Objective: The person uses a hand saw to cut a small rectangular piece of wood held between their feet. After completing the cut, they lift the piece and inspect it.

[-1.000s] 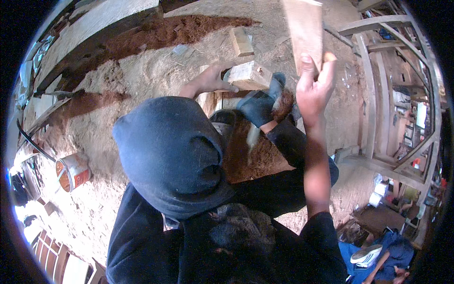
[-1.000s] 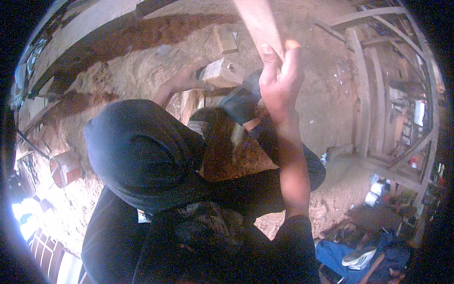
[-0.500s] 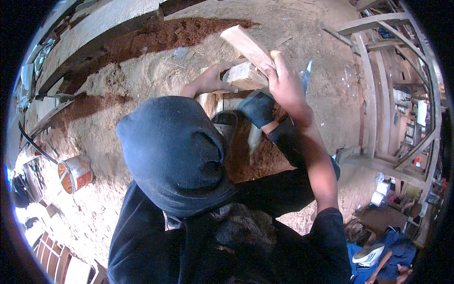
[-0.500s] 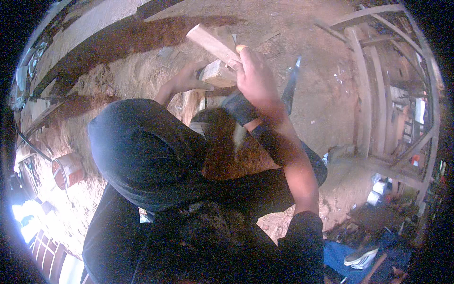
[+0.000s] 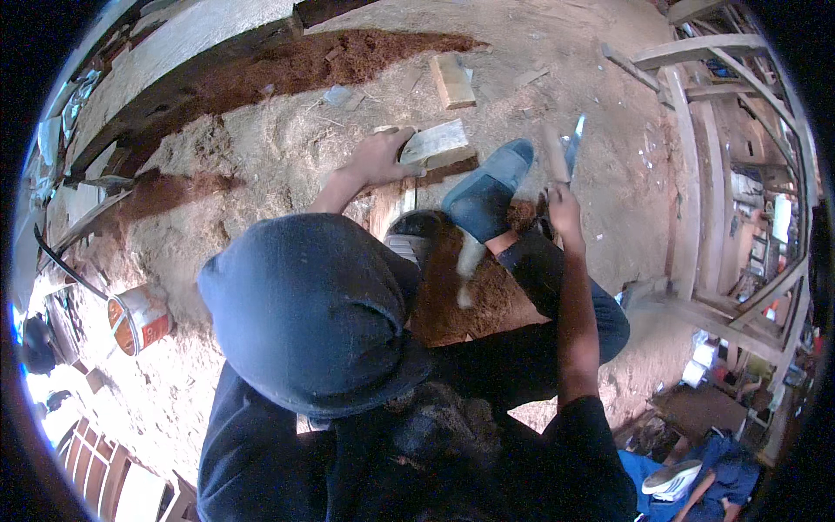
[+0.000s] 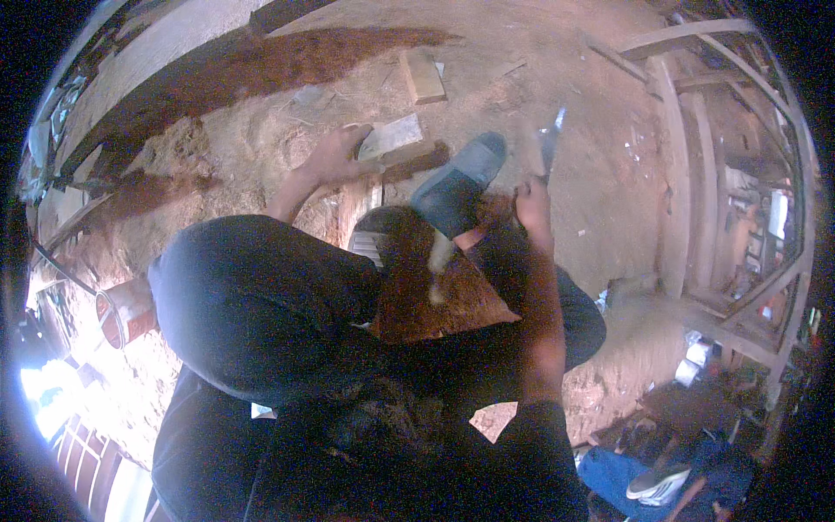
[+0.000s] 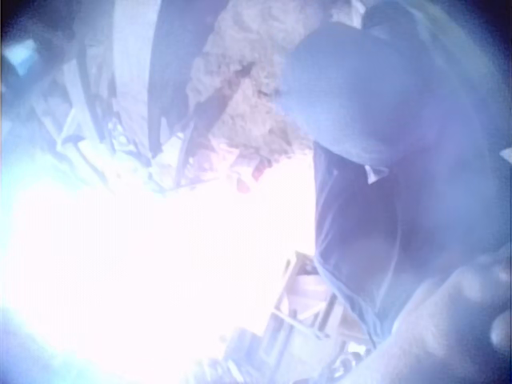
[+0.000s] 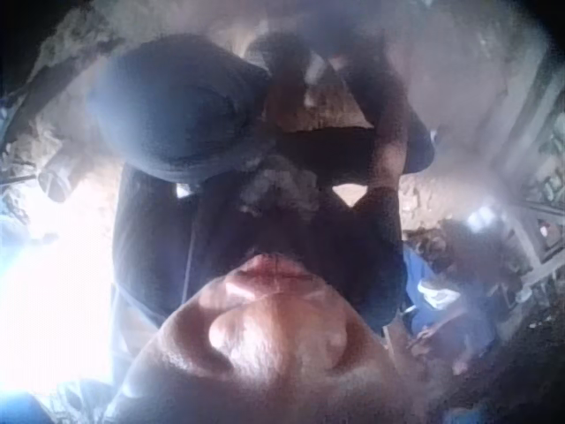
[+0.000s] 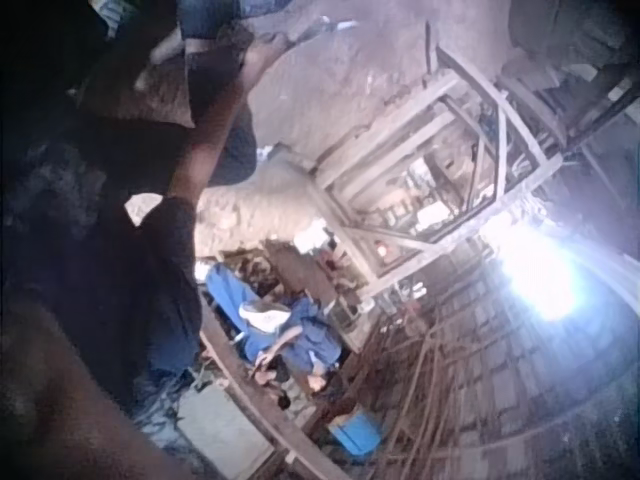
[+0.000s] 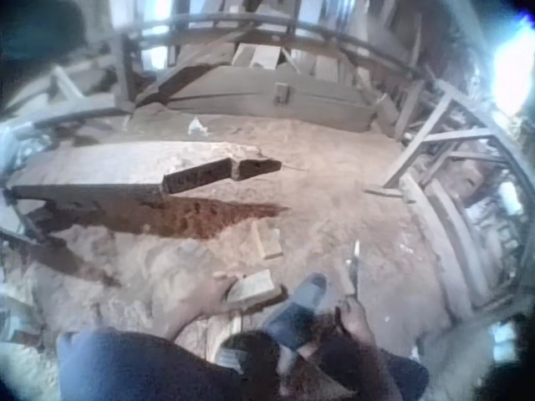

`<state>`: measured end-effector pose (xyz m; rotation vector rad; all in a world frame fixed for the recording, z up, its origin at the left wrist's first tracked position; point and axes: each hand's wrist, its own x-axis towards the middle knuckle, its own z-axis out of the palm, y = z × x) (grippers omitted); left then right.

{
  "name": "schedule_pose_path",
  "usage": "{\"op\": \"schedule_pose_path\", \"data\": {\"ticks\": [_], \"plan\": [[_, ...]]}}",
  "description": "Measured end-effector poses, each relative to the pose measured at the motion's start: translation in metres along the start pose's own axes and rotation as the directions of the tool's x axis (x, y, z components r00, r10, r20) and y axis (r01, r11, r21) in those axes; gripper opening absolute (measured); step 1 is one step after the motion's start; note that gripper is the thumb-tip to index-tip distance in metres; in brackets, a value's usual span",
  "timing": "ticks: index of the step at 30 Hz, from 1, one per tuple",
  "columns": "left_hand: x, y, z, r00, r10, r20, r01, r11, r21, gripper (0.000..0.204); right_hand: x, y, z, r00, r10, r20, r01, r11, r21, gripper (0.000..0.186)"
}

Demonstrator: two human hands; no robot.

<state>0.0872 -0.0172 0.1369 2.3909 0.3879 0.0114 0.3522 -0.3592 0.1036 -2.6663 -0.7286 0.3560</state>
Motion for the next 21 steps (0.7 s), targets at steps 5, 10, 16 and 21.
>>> {"op": "schedule_pose_path", "data": {"ticks": [5, 10, 16, 21], "plan": [[-0.003, -0.056, 0.032, 0.98, -0.126, 0.155, 0.134, 0.99, -0.042, 0.08, -0.045, 0.041, 0.011, 0.938, 0.198, 0.285, -0.193, 0.98, -0.044, 0.034], [0.0, -0.074, 0.048, 0.957, -0.227, 0.18, 0.253, 0.957, -0.141, 0.092, -0.048, 0.108, 0.031, 0.977, 0.166, 0.137, -0.124, 0.954, -0.275, 0.037], [-0.014, -0.08, 0.039, 0.946, -0.323, -0.011, 0.323, 0.946, 0.001, 0.103, 0.033, -0.009, 0.048, 0.998, 0.022, -0.059, -0.02, 0.999, 0.04, 0.052], [-0.024, -0.081, 0.045, 0.96, -0.257, -0.11, 0.269, 0.956, 0.119, 0.097, 0.132, -0.124, 0.082, 0.956, -0.27, -0.116, 0.276, 0.961, 0.035, 0.076]]}}
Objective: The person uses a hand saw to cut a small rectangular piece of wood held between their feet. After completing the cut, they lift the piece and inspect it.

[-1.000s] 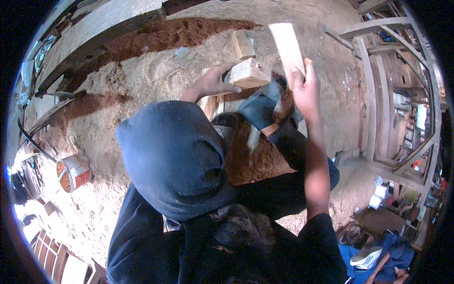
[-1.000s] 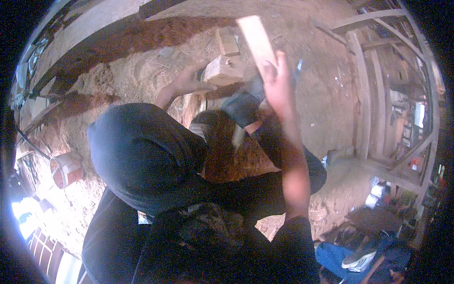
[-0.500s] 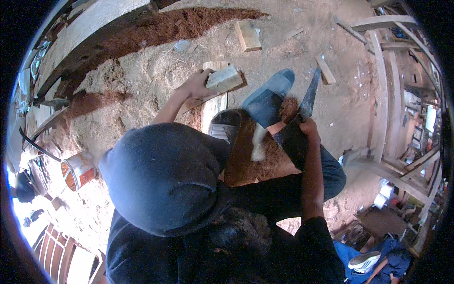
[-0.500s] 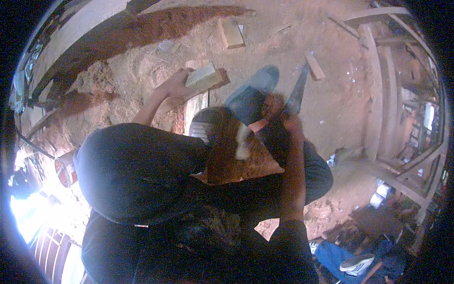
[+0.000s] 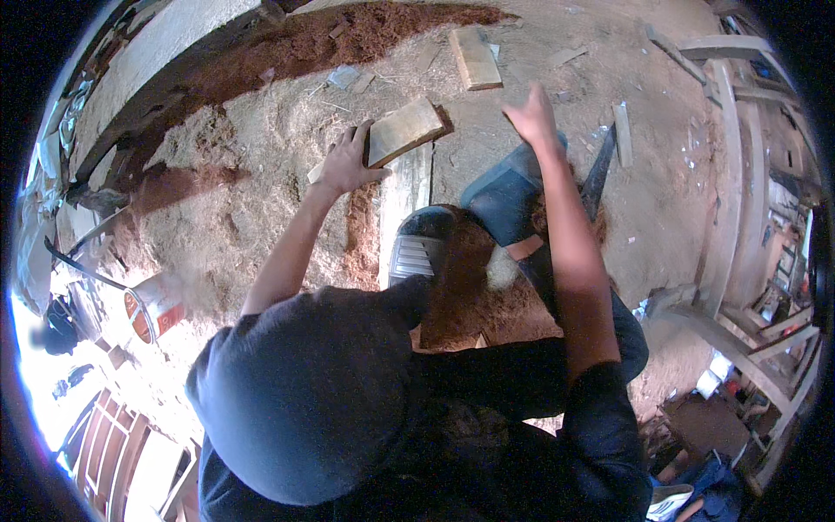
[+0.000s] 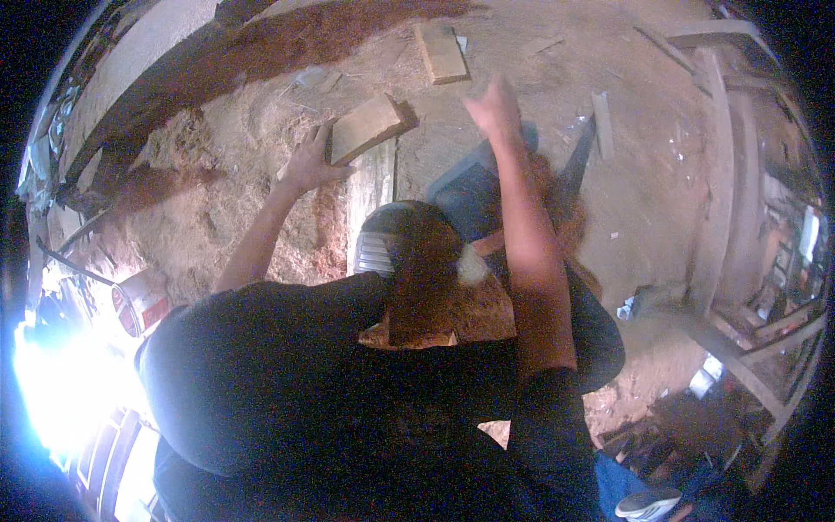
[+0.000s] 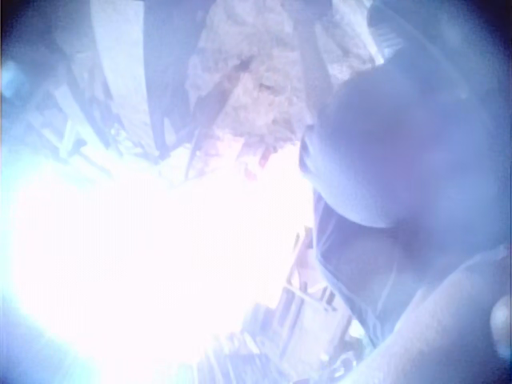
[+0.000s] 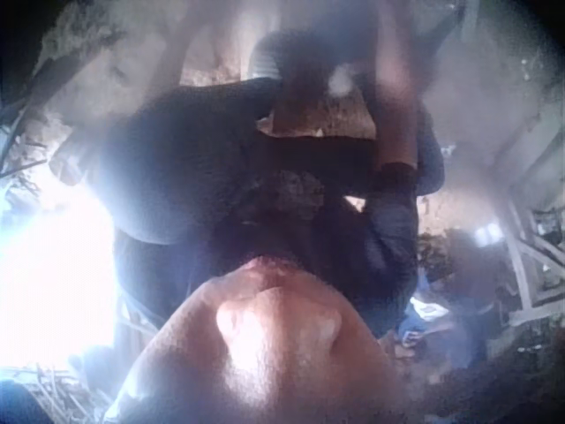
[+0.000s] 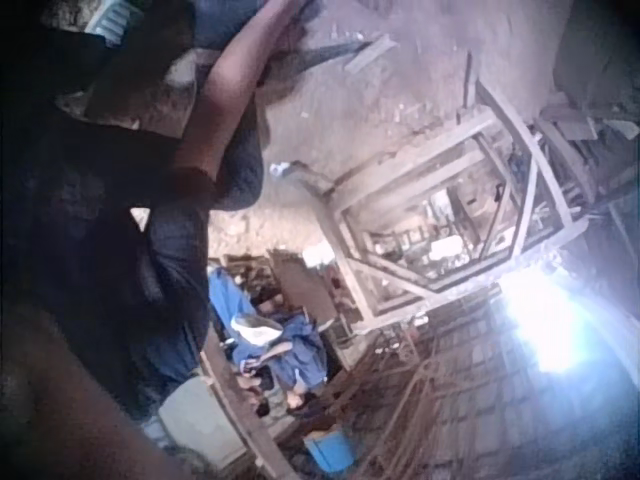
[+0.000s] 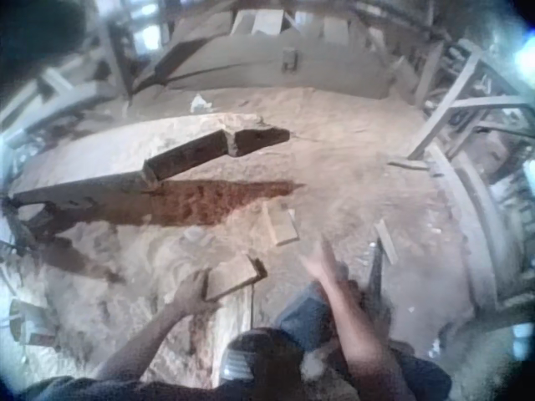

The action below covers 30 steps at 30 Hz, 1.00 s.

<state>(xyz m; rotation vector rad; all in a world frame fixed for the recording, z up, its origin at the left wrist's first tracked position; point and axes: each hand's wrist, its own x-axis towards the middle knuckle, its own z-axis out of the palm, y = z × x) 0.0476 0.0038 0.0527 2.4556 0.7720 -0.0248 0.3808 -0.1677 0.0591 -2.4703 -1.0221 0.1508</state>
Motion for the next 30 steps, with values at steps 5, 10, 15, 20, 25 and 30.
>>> {"op": "schedule_pose_path", "data": {"ticks": [5, 10, 15, 20, 25, 30], "plan": [[-0.013, -0.02, 0.005, 0.994, -0.084, -0.071, 0.08, 0.996, -0.049, 0.089, 0.056, -0.06, 0.034, 0.955, 0.209, 0.209, -0.195, 0.977, -0.086, 0.096], [-0.014, 0.001, 0.004, 0.999, -0.051, -0.001, 0.051, 0.998, -0.021, 0.089, 0.046, -0.065, 0.051, 0.958, 0.21, 0.195, -0.209, 0.978, -0.025, 0.08], [-0.017, 0.02, 0.01, 0.999, -0.044, 0.026, 0.045, 0.998, -0.039, 0.094, 0.043, -0.044, 0.018, 0.908, 0.096, 0.408, -0.246, 0.91, 0.334, 0.068], [-0.022, 0.022, 0.002, 0.996, -0.04, 0.08, 0.05, 0.989, -0.136, 0.103, -0.008, -0.084, -0.069, 0.872, -0.095, 0.48, -0.122, 0.907, 0.403, 0.074], [-0.017, 0.019, -0.029, 0.99, -0.138, -0.009, 0.105, 0.789, -0.605, 0.12, -0.027, -0.112, -0.093, 0.754, -0.482, 0.447, 0.326, 0.864, 0.383, 0.071], [-0.02, 0.048, -0.067, 0.96, 0.129, -0.247, -0.19, 0.951, -0.244, 0.12, -0.061, -0.137, -0.07, 0.734, -0.619, 0.279, 0.581, 0.786, 0.214, 0.065]]}}
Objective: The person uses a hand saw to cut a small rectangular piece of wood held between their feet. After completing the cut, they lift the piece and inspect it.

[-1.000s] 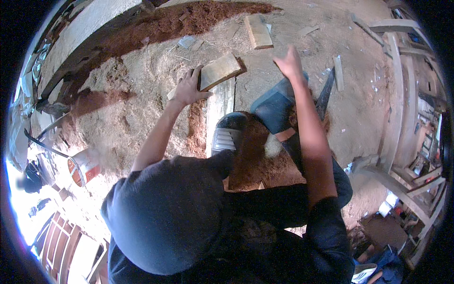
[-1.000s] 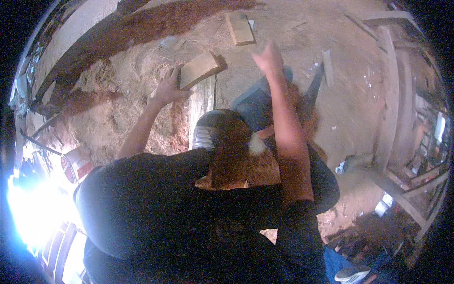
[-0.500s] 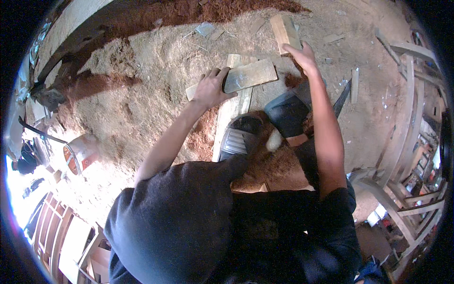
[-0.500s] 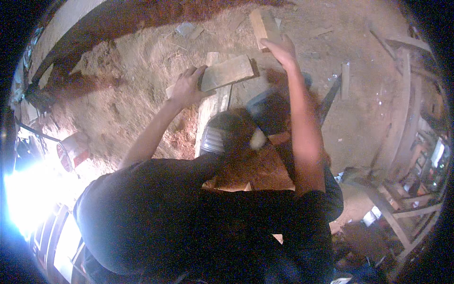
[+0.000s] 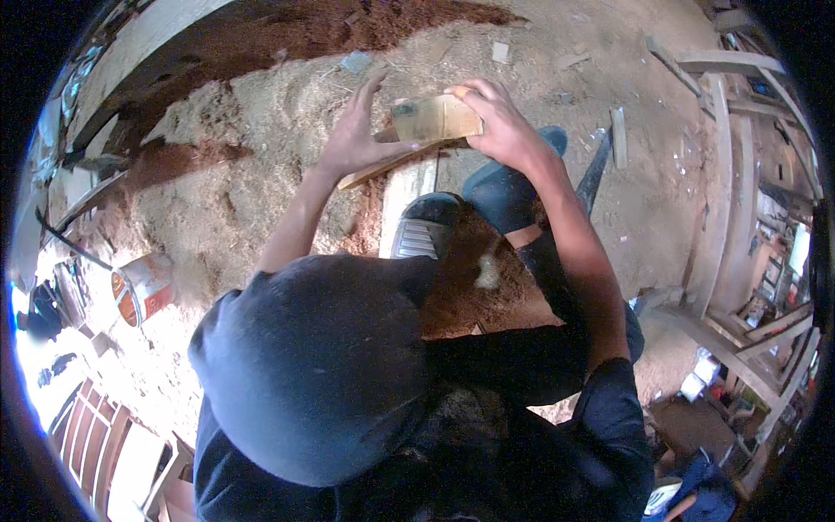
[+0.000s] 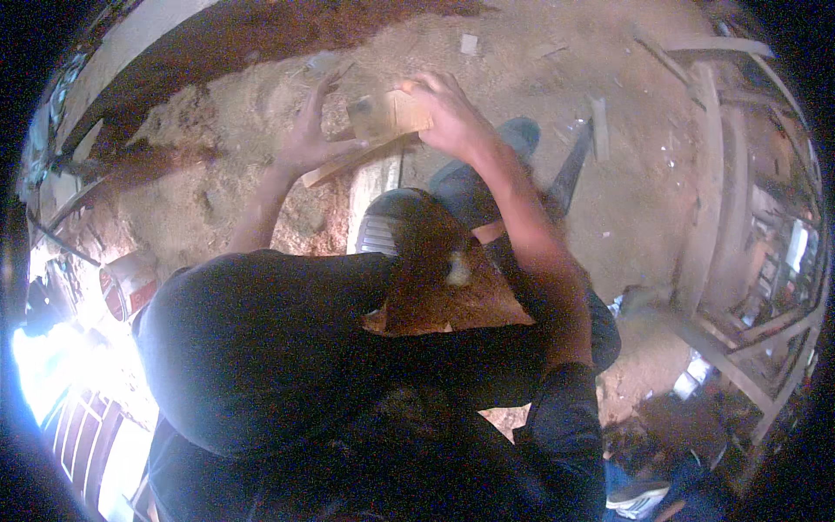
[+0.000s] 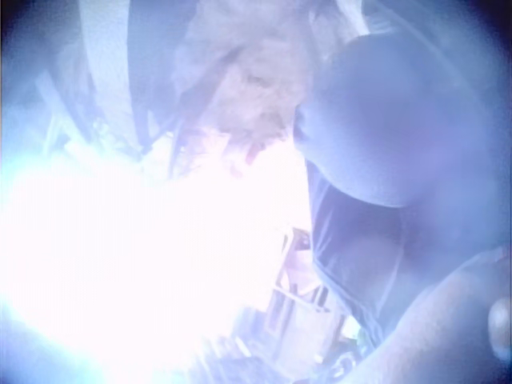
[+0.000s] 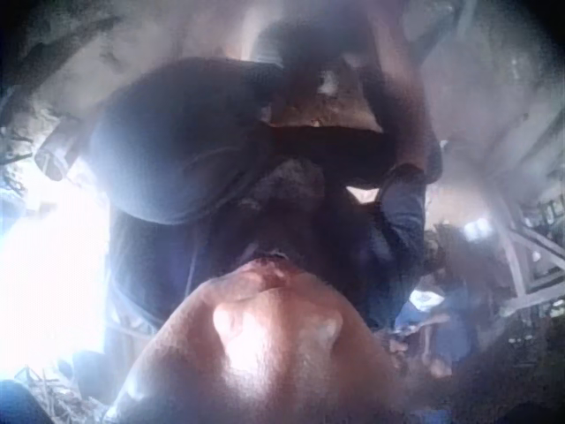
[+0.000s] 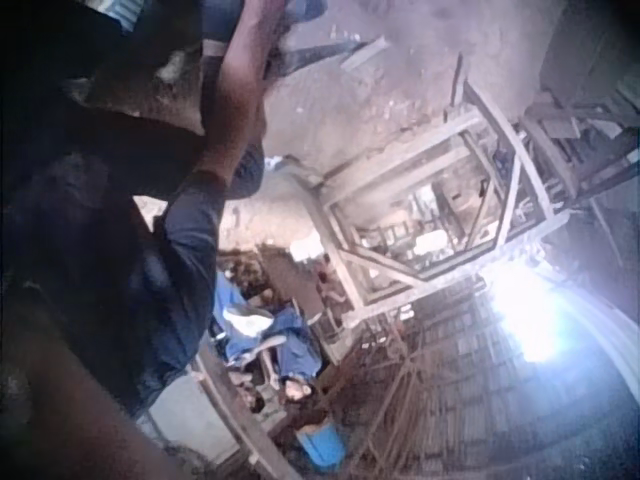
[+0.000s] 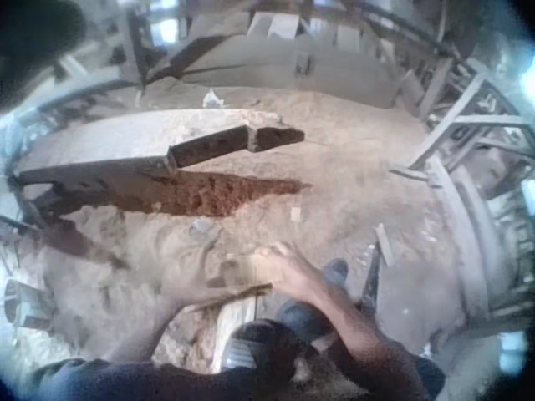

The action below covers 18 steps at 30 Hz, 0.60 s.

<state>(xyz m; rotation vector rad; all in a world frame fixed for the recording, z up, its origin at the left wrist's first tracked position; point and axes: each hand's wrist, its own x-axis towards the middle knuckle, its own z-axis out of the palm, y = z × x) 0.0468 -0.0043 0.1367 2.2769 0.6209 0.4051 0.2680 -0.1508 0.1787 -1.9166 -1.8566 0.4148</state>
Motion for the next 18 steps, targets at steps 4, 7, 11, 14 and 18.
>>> {"op": "schedule_pose_path", "data": {"ticks": [4, 7, 11, 14, 18], "plan": [[-0.001, 0.018, -0.018, 0.992, -0.105, -0.076, 0.043, 0.817, -0.575, 0.106, -0.035, -0.022, 0.008, 0.965, 0.259, -0.047, -0.194, 0.819, 0.541, 0.067], [0.0, 0.056, -0.033, 0.966, -0.125, 0.227, 0.257, 0.555, -0.791, 0.094, -0.068, -0.023, 0.035, 0.922, 0.388, 0.009, -0.192, 0.436, 0.879, 0.078], [-0.001, 0.069, -0.039, 0.989, 0.027, 0.148, 0.072, 0.783, -0.617, 0.088, -0.074, -0.04, 0.041, 0.943, 0.333, -0.017, -0.061, 0.223, 0.973, 0.08], [-0.006, 0.089, -0.045, 0.989, 0.062, 0.136, 0.027, 0.82, -0.572, 0.092, -0.078, -0.05, 0.028, 0.933, 0.359, -0.023, -0.072, 0.248, 0.966, 0.081], [-0.004, 0.095, -0.041, 0.991, 0.054, 0.126, 0.01, 0.888, -0.46, 0.087, -0.086, -0.045, 0.021, 0.929, 0.371, -0.001, -0.096, 0.243, 0.965, 0.08]]}}
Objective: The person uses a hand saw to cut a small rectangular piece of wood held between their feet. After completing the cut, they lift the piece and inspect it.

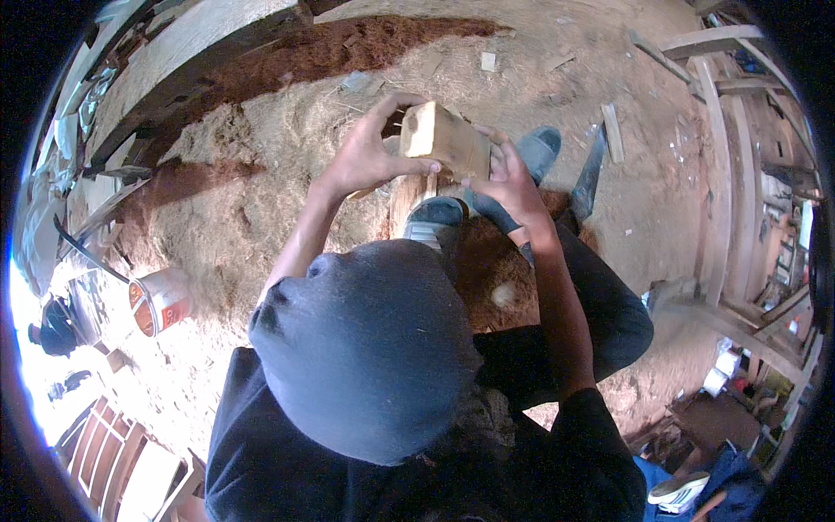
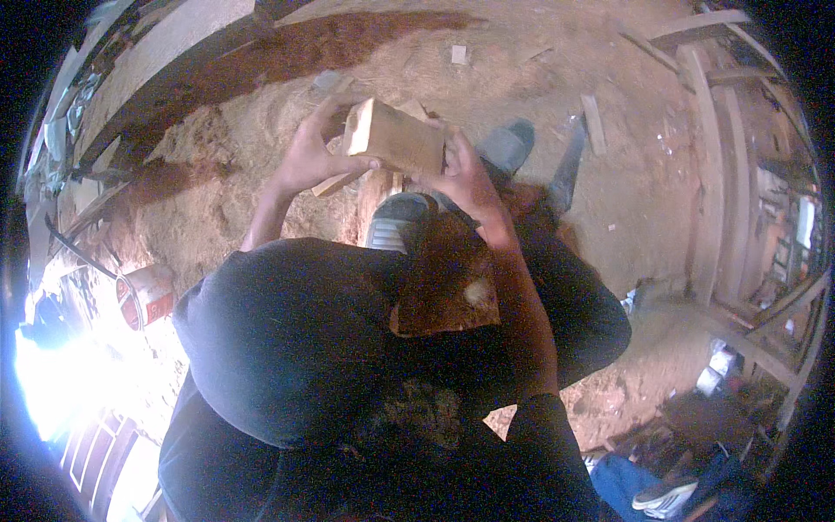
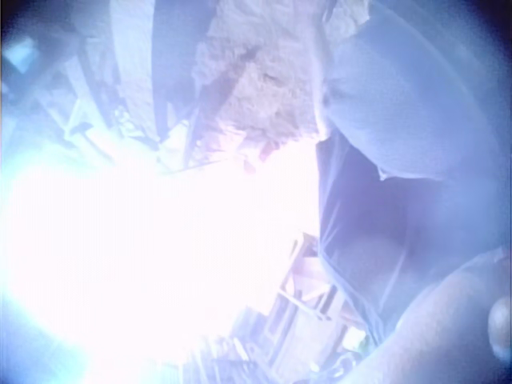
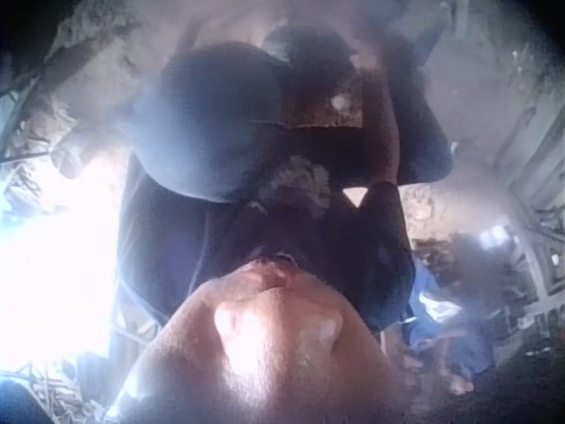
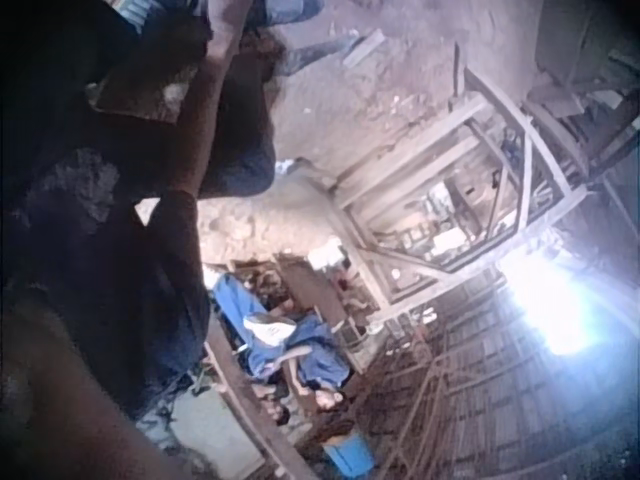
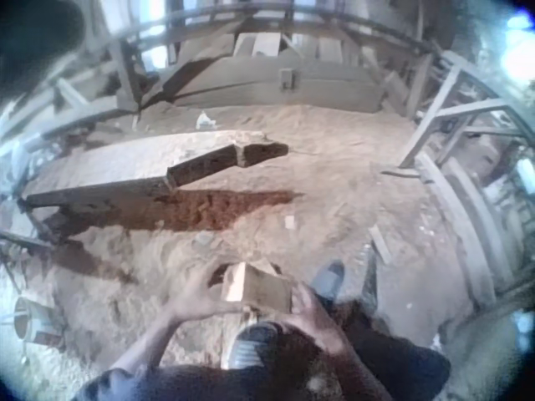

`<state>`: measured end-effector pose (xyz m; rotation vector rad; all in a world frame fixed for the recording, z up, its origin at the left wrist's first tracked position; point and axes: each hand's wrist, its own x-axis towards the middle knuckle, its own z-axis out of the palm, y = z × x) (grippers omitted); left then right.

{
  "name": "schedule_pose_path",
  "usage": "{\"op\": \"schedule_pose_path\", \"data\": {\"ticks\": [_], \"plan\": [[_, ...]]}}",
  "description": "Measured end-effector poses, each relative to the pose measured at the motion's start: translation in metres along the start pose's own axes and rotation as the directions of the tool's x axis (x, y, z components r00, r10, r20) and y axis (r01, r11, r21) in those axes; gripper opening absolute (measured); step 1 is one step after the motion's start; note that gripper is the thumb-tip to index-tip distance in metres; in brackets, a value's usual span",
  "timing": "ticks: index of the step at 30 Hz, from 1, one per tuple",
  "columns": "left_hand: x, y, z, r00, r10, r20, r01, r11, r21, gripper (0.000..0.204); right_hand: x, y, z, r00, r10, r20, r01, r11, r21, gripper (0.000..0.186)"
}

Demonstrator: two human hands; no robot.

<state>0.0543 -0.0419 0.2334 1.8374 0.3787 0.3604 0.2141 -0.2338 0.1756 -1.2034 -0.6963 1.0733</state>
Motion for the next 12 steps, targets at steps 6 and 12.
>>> {"op": "schedule_pose_path", "data": {"ticks": [6, 12], "plan": [[-0.004, -0.06, -0.003, 0.997, -0.028, -0.077, 0.05, 0.949, 0.31, 0.083, 0.033, 0.01, -0.006, 0.992, -0.109, -0.064, 0.101, 0.989, -0.113, 0.076], [-0.015, -0.103, 0.018, 0.93, -0.348, -0.12, 0.363, 0.808, 0.465, 0.081, 0.07, 0.022, -0.011, 0.982, -0.183, -0.053, 0.092, 0.7, -0.708, 0.065]]}}
